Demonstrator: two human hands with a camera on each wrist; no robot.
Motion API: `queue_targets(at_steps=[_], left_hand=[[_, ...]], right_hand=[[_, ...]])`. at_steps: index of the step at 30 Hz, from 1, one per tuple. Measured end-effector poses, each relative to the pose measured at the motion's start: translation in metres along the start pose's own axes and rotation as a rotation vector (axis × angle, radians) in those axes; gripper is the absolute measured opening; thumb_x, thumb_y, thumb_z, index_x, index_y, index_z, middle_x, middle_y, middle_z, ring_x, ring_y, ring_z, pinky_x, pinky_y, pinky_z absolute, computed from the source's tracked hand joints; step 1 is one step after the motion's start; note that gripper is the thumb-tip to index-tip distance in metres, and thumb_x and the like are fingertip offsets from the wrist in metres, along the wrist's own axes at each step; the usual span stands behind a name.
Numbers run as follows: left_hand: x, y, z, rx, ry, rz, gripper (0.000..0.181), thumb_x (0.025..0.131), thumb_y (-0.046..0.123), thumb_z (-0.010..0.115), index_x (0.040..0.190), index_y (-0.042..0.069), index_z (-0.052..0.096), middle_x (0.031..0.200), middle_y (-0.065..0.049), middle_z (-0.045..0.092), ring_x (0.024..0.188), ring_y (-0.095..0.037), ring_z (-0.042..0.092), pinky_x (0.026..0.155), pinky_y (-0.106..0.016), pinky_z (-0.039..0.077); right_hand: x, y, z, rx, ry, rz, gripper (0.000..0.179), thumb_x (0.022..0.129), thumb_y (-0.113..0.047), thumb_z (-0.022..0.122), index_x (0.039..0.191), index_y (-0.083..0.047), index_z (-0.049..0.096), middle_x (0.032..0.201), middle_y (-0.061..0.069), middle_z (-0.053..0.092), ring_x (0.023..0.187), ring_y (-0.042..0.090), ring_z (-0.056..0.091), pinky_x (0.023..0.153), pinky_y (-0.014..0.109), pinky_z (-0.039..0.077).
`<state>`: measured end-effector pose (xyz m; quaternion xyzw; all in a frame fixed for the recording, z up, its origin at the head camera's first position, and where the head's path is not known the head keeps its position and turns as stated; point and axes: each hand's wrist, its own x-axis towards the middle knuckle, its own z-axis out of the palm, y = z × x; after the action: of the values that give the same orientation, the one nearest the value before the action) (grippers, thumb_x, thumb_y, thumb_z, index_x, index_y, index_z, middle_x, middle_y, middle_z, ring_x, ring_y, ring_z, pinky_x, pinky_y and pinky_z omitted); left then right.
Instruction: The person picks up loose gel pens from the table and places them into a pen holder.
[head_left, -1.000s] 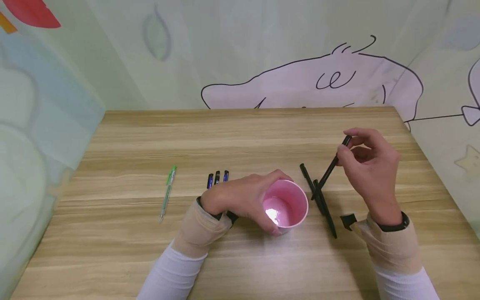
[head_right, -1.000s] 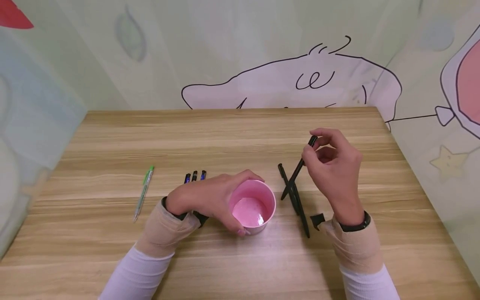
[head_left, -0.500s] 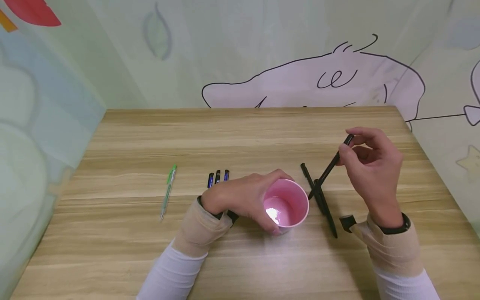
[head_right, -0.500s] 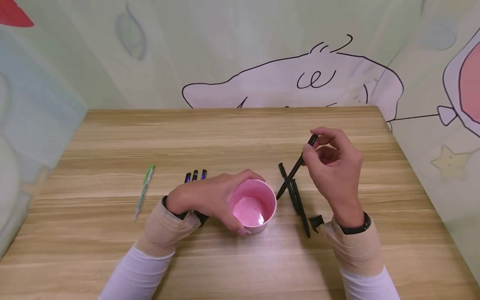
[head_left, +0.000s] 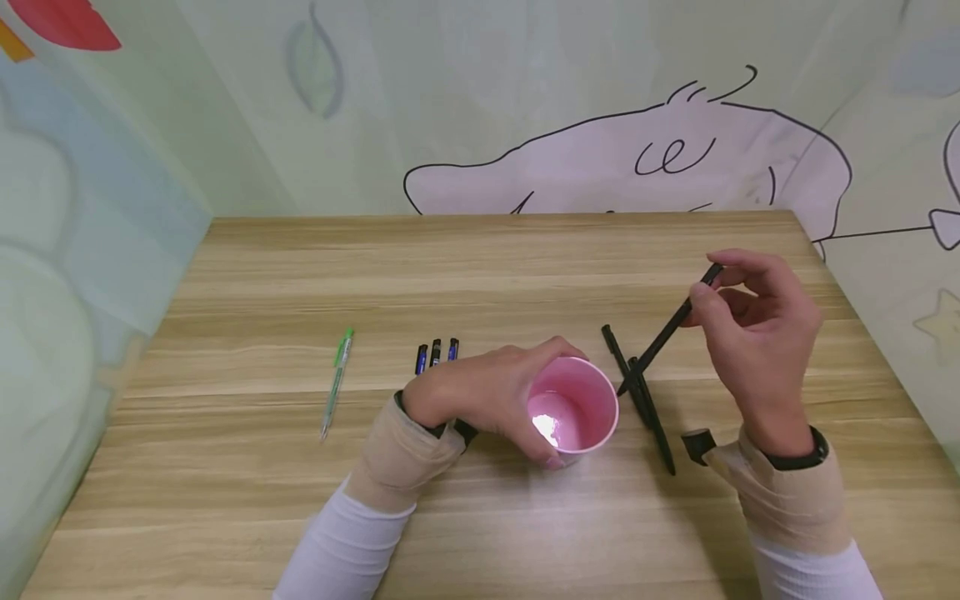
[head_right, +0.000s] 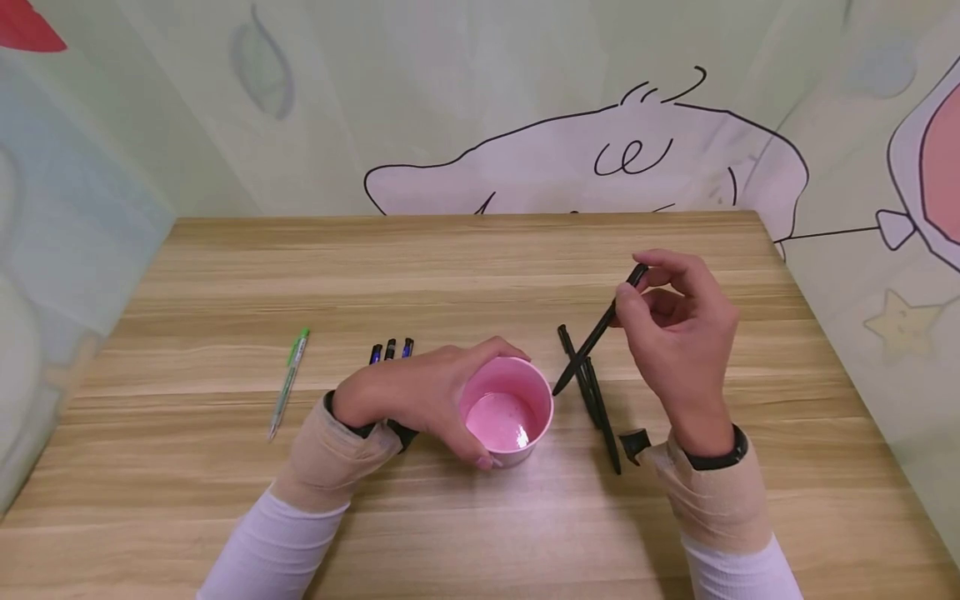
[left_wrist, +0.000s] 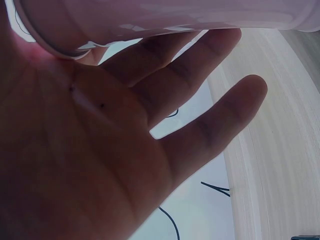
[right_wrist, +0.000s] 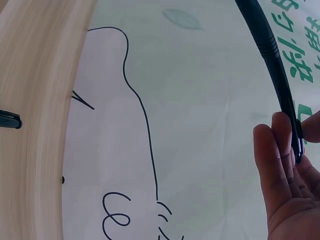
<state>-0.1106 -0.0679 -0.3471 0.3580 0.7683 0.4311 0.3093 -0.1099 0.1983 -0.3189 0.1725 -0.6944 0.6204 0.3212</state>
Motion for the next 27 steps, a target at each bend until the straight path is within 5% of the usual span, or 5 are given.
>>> queue_targets(at_steps=[9,27], left_hand=[[0.0000,-0.0001,-0.0004,0.005,0.005,-0.005,0.085,0.066,0.031,0.094,0.135,0.025,0.045,0.126,0.001,0.061,0.113,-0.024,0.060,0.090,-0.039,0.054],[0.0003,-0.0005,-0.0003,0.009,0.007,0.004,0.085,0.067,0.032,0.094,0.135,0.025,0.045,0.125,0.002,0.062,0.113,-0.021,0.060,0.091,-0.037,0.054]], right_hand=[[-0.0010,0.0004,0.0031,0.072,-0.016,0.003,0.027,0.081,0.017,0.061,0.108,0.021,0.061,0.077,0.011,0.060,0.052,0.012,0.061,0.056,0.022,0.055],[-0.0037,0.0009,0.0063,-0.032,-0.071,-0.013,0.026,0.083,0.016,0.062,0.108,0.020,0.061,0.078,0.009,0.061,0.055,0.011,0.063,0.056,0.020,0.054]])
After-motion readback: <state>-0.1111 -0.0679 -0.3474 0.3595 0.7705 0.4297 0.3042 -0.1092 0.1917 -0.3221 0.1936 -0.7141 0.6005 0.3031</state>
